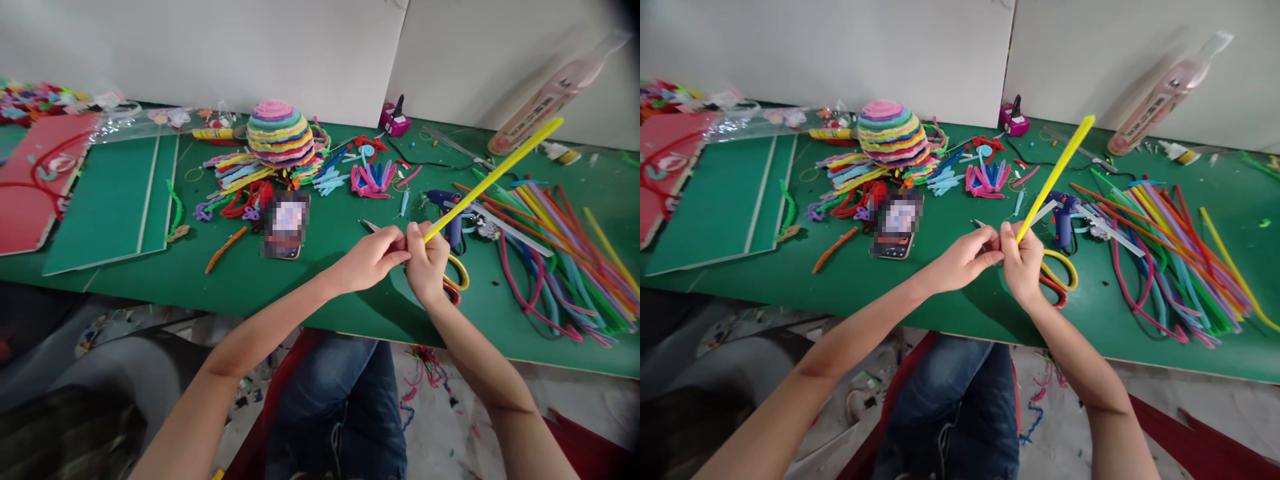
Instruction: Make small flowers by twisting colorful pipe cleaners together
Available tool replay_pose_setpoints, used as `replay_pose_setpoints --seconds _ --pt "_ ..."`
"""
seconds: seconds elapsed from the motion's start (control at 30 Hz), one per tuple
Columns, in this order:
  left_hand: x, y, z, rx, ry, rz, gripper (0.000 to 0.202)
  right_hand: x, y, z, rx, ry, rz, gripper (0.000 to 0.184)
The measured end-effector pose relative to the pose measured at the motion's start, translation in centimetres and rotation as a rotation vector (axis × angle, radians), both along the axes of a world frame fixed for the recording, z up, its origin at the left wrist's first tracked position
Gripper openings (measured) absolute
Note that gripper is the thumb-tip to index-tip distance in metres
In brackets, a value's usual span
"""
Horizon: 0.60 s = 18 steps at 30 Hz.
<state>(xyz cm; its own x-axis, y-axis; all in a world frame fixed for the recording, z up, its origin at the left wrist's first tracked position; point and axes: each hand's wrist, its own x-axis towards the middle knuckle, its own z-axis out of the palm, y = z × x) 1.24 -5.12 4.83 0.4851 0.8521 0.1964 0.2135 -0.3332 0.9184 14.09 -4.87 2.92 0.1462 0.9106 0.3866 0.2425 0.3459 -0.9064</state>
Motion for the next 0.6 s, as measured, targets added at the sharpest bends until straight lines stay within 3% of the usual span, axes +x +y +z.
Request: replay_pose_setpoints --seconds 0.27,0.6 --pt "0.1 -0.9 -0.6 0.024 -0.034 0.018 0.016 -0.3 -0.2 -0.5 -0.063 0.053 0.0 0.039" --pt "0.6 -1.5 -1.2 0.264 0.072 0.156 0.015 -1.0 0.0 -0.6 -0.085 0.158 -0.02 0.043"
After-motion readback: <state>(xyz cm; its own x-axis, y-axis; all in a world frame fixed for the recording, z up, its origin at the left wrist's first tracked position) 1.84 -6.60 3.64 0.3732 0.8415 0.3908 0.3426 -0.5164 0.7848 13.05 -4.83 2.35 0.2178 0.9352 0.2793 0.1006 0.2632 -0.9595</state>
